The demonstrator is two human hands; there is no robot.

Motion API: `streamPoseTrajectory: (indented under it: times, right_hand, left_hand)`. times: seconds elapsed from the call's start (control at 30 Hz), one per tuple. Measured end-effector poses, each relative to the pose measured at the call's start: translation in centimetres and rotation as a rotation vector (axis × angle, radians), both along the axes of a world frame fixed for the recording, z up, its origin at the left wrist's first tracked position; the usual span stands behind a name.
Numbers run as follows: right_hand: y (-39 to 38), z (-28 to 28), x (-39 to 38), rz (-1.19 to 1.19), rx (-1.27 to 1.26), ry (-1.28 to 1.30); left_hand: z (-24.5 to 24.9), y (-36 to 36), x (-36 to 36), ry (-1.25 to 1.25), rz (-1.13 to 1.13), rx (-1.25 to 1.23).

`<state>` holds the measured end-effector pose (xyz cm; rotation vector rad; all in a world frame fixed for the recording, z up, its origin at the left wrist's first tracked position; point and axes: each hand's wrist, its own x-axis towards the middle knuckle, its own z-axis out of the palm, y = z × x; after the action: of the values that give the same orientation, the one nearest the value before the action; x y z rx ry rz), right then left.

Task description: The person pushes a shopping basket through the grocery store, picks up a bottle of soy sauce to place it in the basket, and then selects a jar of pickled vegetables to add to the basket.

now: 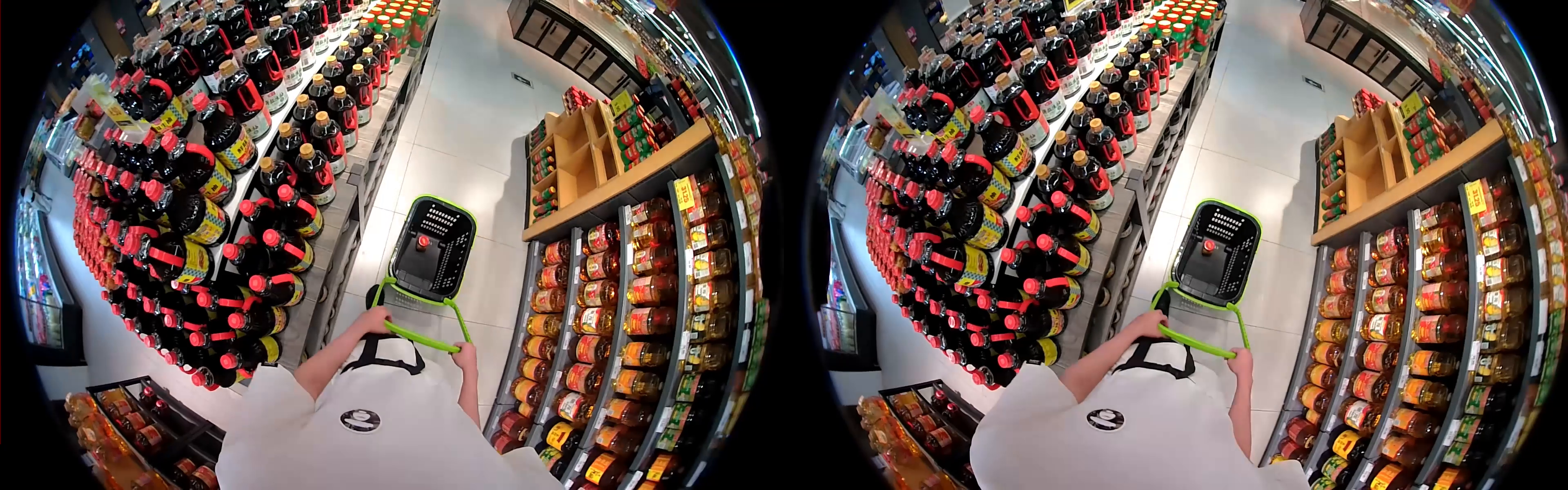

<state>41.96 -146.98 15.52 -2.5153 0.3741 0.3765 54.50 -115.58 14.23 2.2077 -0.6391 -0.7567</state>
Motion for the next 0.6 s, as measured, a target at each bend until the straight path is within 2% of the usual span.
streamPoseTrajectory:
  times: [0.13,0.2,0.3,0.4,0.47,0.6]
  right_hand:
    - [-1.2,0.9,4.5,-0.014,0.006,-0.062]
    - [-2.3,1.7,6.7,-0.041,0.017,-0.12]
    - [-3.5,1.8,8.6,0.017,-0.02,-0.094]
    - [-3.9,2.8,10.8,0.064,-0.01,0.055]
    - [-3.8,3.2,12.2,0.079,0.006,0.035]
    - [-4.0,4.8,14.5,0.164,0.015,0.254]
  left_hand:
    - [-4.0,-0.2,5.7,-0.043,-0.028,-0.046]
    - [-5.6,-0.2,7.9,-0.105,0.029,-0.146]
    - [-6.2,0.2,9.5,-0.162,0.061,-0.143]
    - [-5.9,0.3,10.2,-0.128,0.103,-0.099]
    - [-6.3,0.4,11.1,-0.121,0.138,-0.085]
    - [-5.9,0.2,12.3,-0.074,0.128,-0.002]
